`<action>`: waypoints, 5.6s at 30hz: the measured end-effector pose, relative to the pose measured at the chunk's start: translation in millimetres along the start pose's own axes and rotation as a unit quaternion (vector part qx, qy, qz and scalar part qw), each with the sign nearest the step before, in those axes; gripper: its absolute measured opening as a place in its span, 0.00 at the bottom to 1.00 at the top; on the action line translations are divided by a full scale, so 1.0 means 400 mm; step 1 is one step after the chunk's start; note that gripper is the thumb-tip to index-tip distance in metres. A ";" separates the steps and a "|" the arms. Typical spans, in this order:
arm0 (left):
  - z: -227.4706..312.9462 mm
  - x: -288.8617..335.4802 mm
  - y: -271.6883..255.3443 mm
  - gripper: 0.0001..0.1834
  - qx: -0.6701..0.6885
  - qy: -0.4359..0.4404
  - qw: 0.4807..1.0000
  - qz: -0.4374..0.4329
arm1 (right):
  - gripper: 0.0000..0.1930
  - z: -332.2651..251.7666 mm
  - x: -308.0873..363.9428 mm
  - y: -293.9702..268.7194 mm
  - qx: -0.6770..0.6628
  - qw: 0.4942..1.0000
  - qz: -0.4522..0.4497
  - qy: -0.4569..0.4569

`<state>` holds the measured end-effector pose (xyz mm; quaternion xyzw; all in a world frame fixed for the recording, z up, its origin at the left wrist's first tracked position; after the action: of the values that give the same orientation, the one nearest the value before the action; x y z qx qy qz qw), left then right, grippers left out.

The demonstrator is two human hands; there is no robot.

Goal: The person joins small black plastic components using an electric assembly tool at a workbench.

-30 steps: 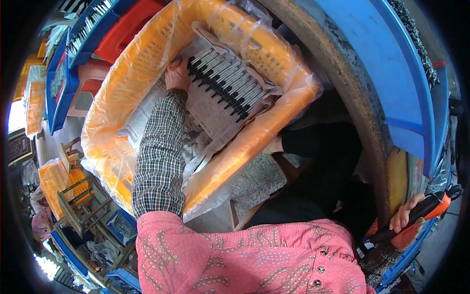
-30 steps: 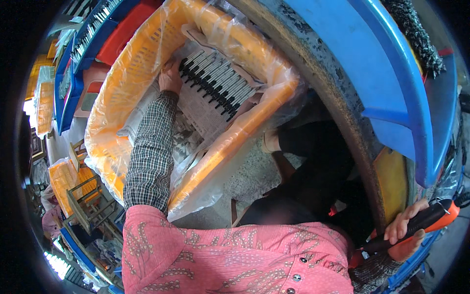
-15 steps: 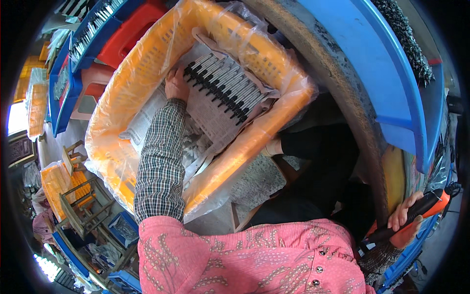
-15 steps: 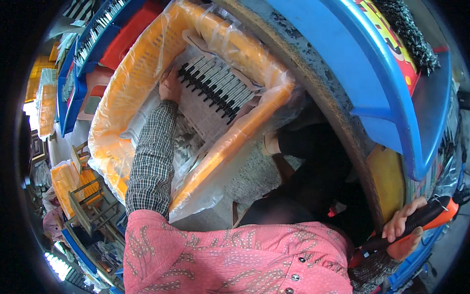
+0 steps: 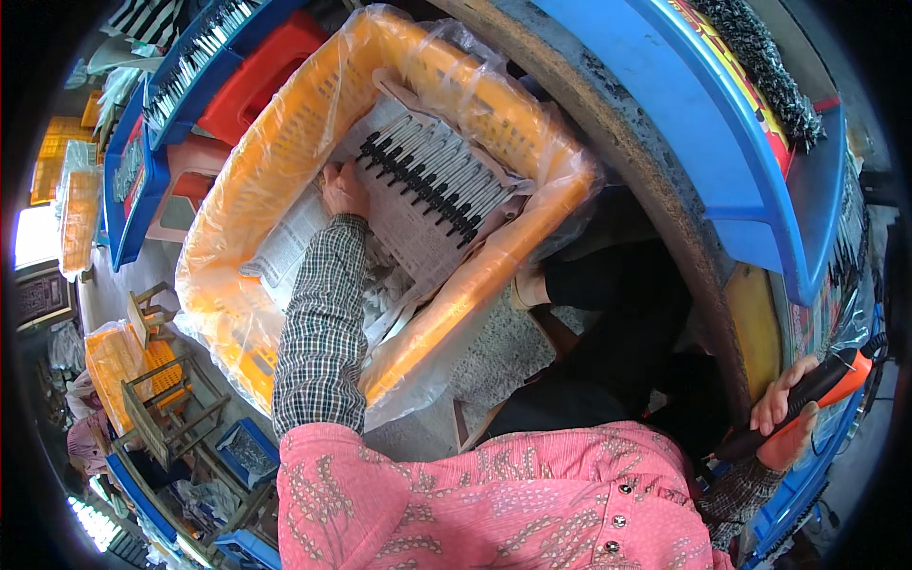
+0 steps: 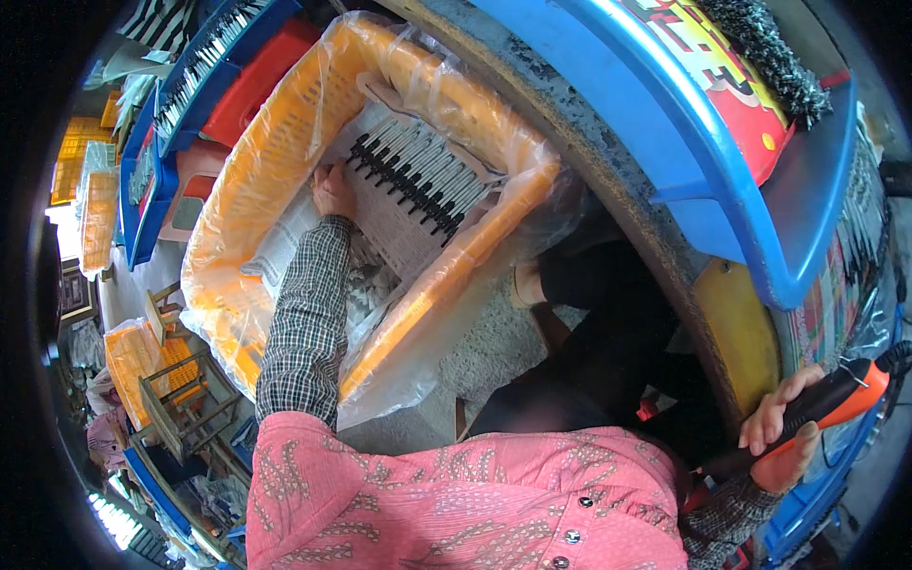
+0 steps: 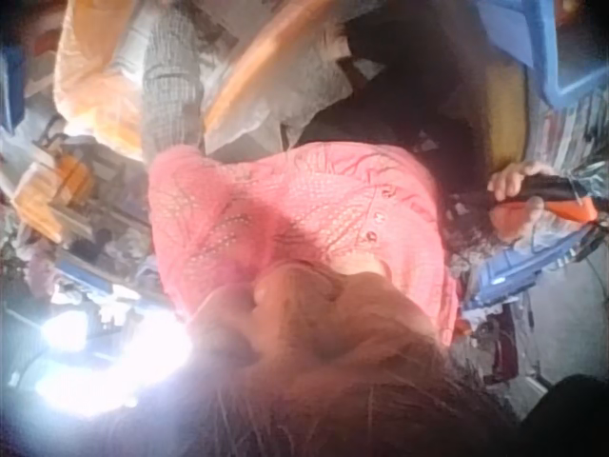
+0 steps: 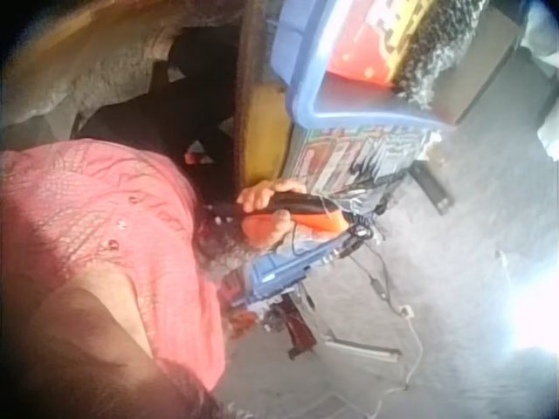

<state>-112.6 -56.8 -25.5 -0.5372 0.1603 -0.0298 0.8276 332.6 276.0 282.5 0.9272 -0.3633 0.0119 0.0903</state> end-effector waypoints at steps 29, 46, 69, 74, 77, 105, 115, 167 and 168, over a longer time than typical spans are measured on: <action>0.660 0.202 -0.587 0.10 0.210 0.350 0.913 -0.014 | 0.20 -0.073 0.066 -0.026 -0.083 0.991 0.042 -0.100; 1.300 0.366 -0.534 0.09 0.245 0.590 0.763 -0.101 | 0.18 -0.175 0.143 -0.178 -0.166 0.947 0.068 -0.267; 1.568 0.343 -0.296 0.09 0.130 0.621 0.770 -0.067 | 0.18 -0.173 0.163 -0.304 -0.237 0.917 0.108 -0.303; 1.560 0.336 -0.298 0.05 0.156 0.613 0.771 -0.080 | 0.19 -0.188 0.159 -0.296 -0.221 0.919 0.110 -0.307; 1.551 0.333 -0.302 0.05 0.155 0.605 0.775 -0.098 | 0.19 -0.193 0.148 -0.291 -0.210 0.922 0.106 -0.309; 1.539 0.315 -0.344 0.07 0.174 0.608 0.759 -0.154 | 0.14 -0.196 0.065 -0.315 -0.105 0.907 0.188 -0.361; 1.591 0.319 -0.285 0.04 0.184 0.618 0.759 -0.088 | 0.13 -0.196 0.070 -0.322 -0.088 0.908 0.208 -0.354; 1.699 0.342 -0.274 0.08 0.076 0.706 0.694 -0.121 | 0.09 -0.247 -0.006 -0.274 0.050 0.934 0.221 -0.276; 1.699 0.343 -0.273 0.08 0.079 0.705 0.694 -0.122 | 0.09 -0.255 -0.013 -0.274 0.050 0.931 0.210 -0.293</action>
<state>232.7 464.7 293.0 -0.3063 0.6266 -0.5131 0.5003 407.4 376.4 364.9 0.7952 -0.5593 -0.2231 -0.0708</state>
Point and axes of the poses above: each hand's wrist, its own x-axis away from the middle knuckle, its own y-axis out of the palm, z = x × y, the point moved 5 cm from there along -x, towards the middle knuckle, and after that the axes turned 3 degrees about -y, right-handed, at the moved point
